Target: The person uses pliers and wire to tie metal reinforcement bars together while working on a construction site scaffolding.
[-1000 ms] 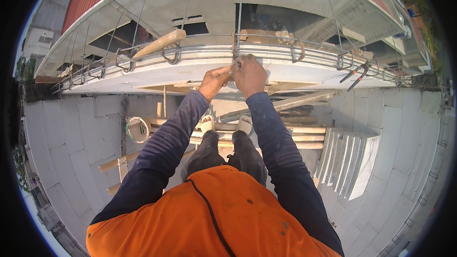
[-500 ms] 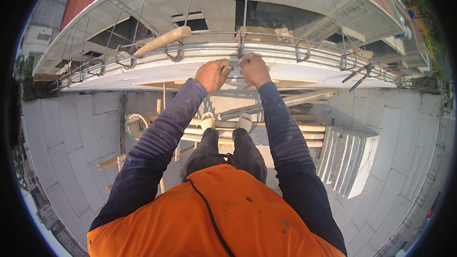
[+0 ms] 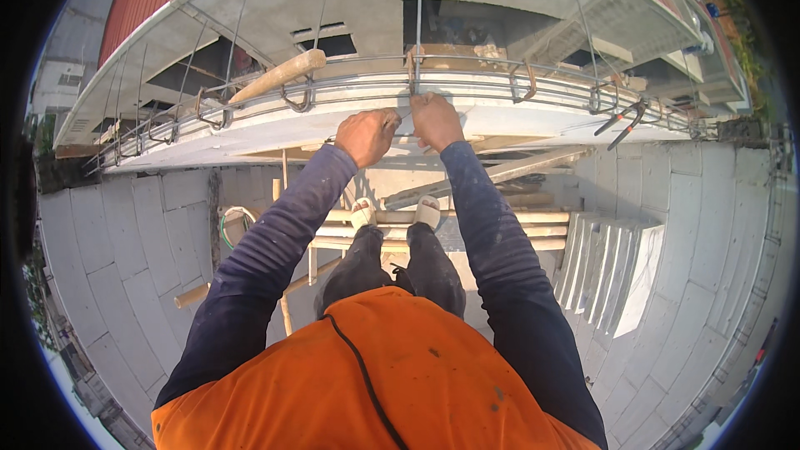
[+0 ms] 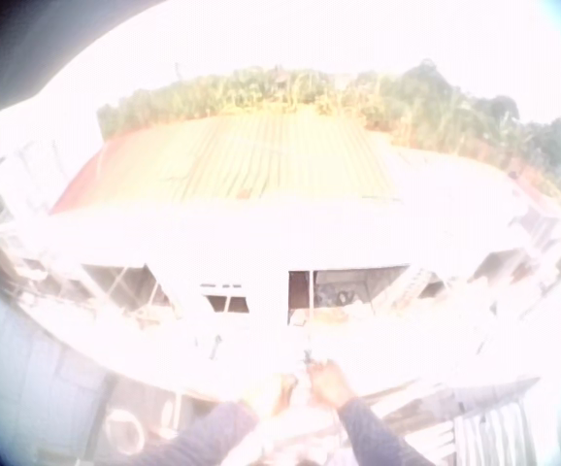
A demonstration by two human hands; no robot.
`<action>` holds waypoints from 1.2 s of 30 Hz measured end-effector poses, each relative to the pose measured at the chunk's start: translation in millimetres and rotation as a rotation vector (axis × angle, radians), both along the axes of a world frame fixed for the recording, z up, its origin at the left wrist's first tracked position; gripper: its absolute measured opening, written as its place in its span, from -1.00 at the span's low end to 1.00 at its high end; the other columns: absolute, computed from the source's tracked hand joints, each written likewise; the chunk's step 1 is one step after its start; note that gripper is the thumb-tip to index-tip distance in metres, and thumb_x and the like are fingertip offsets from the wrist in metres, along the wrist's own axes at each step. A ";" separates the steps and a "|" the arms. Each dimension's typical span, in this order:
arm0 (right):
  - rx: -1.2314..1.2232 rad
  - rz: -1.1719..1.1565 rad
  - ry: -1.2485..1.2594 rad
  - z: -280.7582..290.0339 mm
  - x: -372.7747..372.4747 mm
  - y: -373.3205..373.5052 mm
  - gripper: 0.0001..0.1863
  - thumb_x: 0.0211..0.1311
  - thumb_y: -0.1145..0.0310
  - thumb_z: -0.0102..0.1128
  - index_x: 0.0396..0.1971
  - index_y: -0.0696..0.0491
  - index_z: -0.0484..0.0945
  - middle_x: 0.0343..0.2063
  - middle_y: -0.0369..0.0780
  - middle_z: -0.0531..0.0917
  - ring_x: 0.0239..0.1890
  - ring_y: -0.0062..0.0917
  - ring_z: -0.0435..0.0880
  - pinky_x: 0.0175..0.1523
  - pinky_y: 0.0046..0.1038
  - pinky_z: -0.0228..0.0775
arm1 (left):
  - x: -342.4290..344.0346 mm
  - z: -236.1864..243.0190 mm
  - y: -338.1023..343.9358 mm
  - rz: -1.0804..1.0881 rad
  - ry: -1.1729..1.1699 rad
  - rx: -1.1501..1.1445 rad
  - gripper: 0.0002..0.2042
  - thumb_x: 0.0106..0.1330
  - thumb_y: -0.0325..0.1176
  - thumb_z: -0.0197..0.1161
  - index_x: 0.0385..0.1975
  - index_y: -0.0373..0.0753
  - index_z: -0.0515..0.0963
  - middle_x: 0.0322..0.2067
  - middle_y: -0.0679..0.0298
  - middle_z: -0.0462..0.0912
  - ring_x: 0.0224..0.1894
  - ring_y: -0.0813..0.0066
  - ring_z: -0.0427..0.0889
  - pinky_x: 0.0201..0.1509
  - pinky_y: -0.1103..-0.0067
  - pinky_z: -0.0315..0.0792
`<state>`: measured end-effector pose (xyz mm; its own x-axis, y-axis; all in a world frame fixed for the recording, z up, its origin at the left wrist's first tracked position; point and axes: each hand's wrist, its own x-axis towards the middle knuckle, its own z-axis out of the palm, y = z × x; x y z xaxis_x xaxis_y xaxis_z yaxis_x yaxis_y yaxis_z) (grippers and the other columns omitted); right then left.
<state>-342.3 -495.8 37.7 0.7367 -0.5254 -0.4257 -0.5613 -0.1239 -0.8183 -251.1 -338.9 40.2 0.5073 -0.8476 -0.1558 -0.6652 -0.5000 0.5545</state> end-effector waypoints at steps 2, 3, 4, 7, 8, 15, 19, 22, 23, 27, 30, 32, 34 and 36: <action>0.043 0.001 0.021 3.2 0.7 2.8 -0.59 0.52 0.15 -0.03 -0.19 0.26 0.52 -0.47 -0.08 0.64 -0.62 -0.35 0.71 -0.46 -0.34 0.63 | -1.8 -3.8 1.6 0.035 0.010 -0.053 -0.82 0.44 -0.30 0.14 -0.14 -0.14 0.68 -0.25 0.03 0.77 -0.14 -0.06 0.74 -0.02 0.16 0.58; 0.105 -0.038 0.038 7.7 0.4 7.3 -0.61 0.53 0.17 -0.04 -0.17 0.26 0.50 -0.46 -0.08 0.64 -0.61 -0.36 0.71 -0.47 -0.35 0.64 | -2.4 -5.4 2.4 0.039 0.014 -0.065 -0.81 0.45 -0.29 0.14 -0.13 -0.14 0.68 -0.25 0.03 0.77 -0.14 -0.06 0.74 -0.02 0.16 0.58; 0.166 -0.077 0.054 10.7 -0.4 10.9 -0.63 0.54 0.19 -0.06 -0.15 0.25 0.47 -0.44 -0.09 0.64 -0.60 -0.36 0.72 -0.47 -0.35 0.64 | -2.7 -6.9 3.2 0.043 0.017 -0.076 -0.81 0.45 -0.28 0.14 -0.13 -0.14 0.68 -0.25 0.03 0.77 -0.14 -0.06 0.74 -0.02 0.17 0.58; 0.405 -0.119 -0.041 -1.5 -10.0 9.7 -0.65 0.58 0.21 -0.08 -0.04 0.26 0.42 -0.36 -0.09 0.66 -0.53 -0.37 0.74 -0.48 -0.39 0.67 | -1.5 -8.8 2.6 0.046 0.051 -0.091 -0.80 0.45 -0.27 0.15 -0.13 -0.15 0.68 -0.26 0.02 0.78 -0.14 -0.08 0.74 -0.02 0.16 0.58; 0.404 -0.113 -0.054 -4.8 -12.9 7.1 -0.67 0.57 0.24 -0.06 -0.03 0.25 0.42 -0.35 -0.10 0.66 -0.50 -0.38 0.74 -0.47 -0.39 0.67 | -1.0 -9.0 1.9 0.046 0.066 -0.092 -0.79 0.44 -0.26 0.15 -0.13 -0.16 0.68 -0.26 0.02 0.78 -0.14 -0.08 0.74 -0.02 0.16 0.58; 0.317 -0.158 -0.192 -21.5 -16.7 3.3 -0.82 0.48 0.42 0.14 -0.07 0.19 0.47 -0.37 -0.22 0.65 -0.46 -0.62 0.61 -0.46 -0.50 0.68 | -3.9 -13.0 2.7 0.067 0.158 -0.107 -0.77 0.44 -0.26 0.14 -0.10 -0.20 0.68 -0.23 -0.02 0.77 -0.13 -0.12 0.73 0.01 0.15 0.57; 0.355 -0.256 -0.236 -19.9 -20.1 10.7 -0.79 0.39 0.47 0.16 -0.07 0.26 0.49 -0.35 -0.16 0.64 -0.47 -0.58 0.60 -0.46 -0.50 0.67 | -6.4 -17.3 5.7 0.081 0.206 -0.131 -0.76 0.44 -0.26 0.13 -0.08 -0.20 0.67 -0.19 -0.04 0.76 -0.12 -0.12 0.73 0.00 0.15 0.57; 0.351 -0.302 -0.279 -21.3 -17.1 12.4 -0.73 0.30 0.51 0.21 -0.04 0.25 0.48 -0.35 -0.16 0.64 -0.45 -0.57 0.63 -0.47 -0.50 0.67 | -11.9 -18.1 5.9 0.109 0.254 -0.166 -0.76 0.44 -0.26 0.14 -0.07 -0.20 0.67 -0.19 -0.04 0.76 -0.12 -0.12 0.73 -0.01 0.16 0.57; 0.294 -0.316 -0.292 -21.9 -14.6 12.5 -0.71 0.28 0.52 0.22 -0.03 0.26 0.47 -0.34 -0.14 0.65 -0.44 -0.55 0.65 -0.47 -0.50 0.67 | -14.6 -18.4 6.0 0.121 0.270 -0.184 -0.75 0.44 -0.25 0.14 -0.07 -0.20 0.67 -0.19 -0.04 0.76 -0.12 -0.12 0.73 -0.01 0.16 0.57; 0.140 -0.333 -0.295 -23.5 -3.2 3.8 -0.63 0.24 0.53 0.25 0.02 0.28 0.44 -0.31 -0.09 0.68 -0.39 -0.48 0.71 -0.47 -0.48 0.67 | -28.2 -16.9 1.1 0.168 0.334 -0.191 -0.76 0.45 -0.26 0.14 -0.07 -0.21 0.67 -0.19 -0.05 0.75 -0.13 -0.13 0.72 -0.02 0.17 0.56; 0.027 -0.262 -0.248 -24.4 -4.5 -3.6 -0.62 0.24 0.52 0.27 0.03 0.29 0.43 -0.33 -0.07 0.70 -0.42 -0.46 0.73 -0.47 -0.47 0.66 | -31.2 -20.5 -1.8 0.180 0.333 -0.239 -0.75 0.45 -0.25 0.16 -0.10 -0.24 0.68 -0.20 -0.04 0.75 -0.16 -0.08 0.72 -0.03 0.21 0.56; 0.007 -0.209 -0.230 -22.0 -5.0 -5.8 -0.63 0.25 0.51 0.28 0.01 0.29 0.45 -0.36 -0.08 0.72 -0.44 -0.47 0.73 -0.47 -0.47 0.65 | -24.0 -26.4 -1.4 0.171 0.333 -0.288 -0.74 0.46 -0.24 0.18 -0.12 -0.27 0.69 -0.23 0.02 0.78 -0.22 0.05 0.74 -0.06 0.27 0.55; 0.055 -0.176 -0.237 -21.7 -5.7 -10.1 -0.67 0.26 0.49 0.30 -0.02 0.27 0.49 -0.40 -0.11 0.73 -0.46 -0.49 0.73 -0.48 -0.47 0.62 | -14.5 -31.3 -0.6 0.220 0.539 -0.316 -0.73 0.44 -0.25 0.20 -0.10 -0.31 0.71 -0.25 0.06 0.79 -0.25 0.16 0.74 -0.09 0.33 0.56; 0.001 -0.126 -0.192 -19.5 -7.8 -13.1 -0.74 0.29 0.46 0.29 -0.07 0.21 0.54 -0.39 -0.13 0.75 -0.45 -0.41 0.75 -0.42 -0.40 0.62 | -8.7 -27.3 -2.4 0.260 0.714 -0.335 -0.72 0.43 -0.26 0.23 -0.08 -0.33 0.72 -0.30 0.15 0.77 -0.30 0.30 0.69 -0.14 0.41 0.54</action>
<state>-350.1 -508.8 18.2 0.7327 -0.6183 -0.2845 -0.4060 -0.0617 -0.9118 -259.8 -341.3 12.9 0.5678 -0.7759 -0.2749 0.0172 -0.3227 0.9463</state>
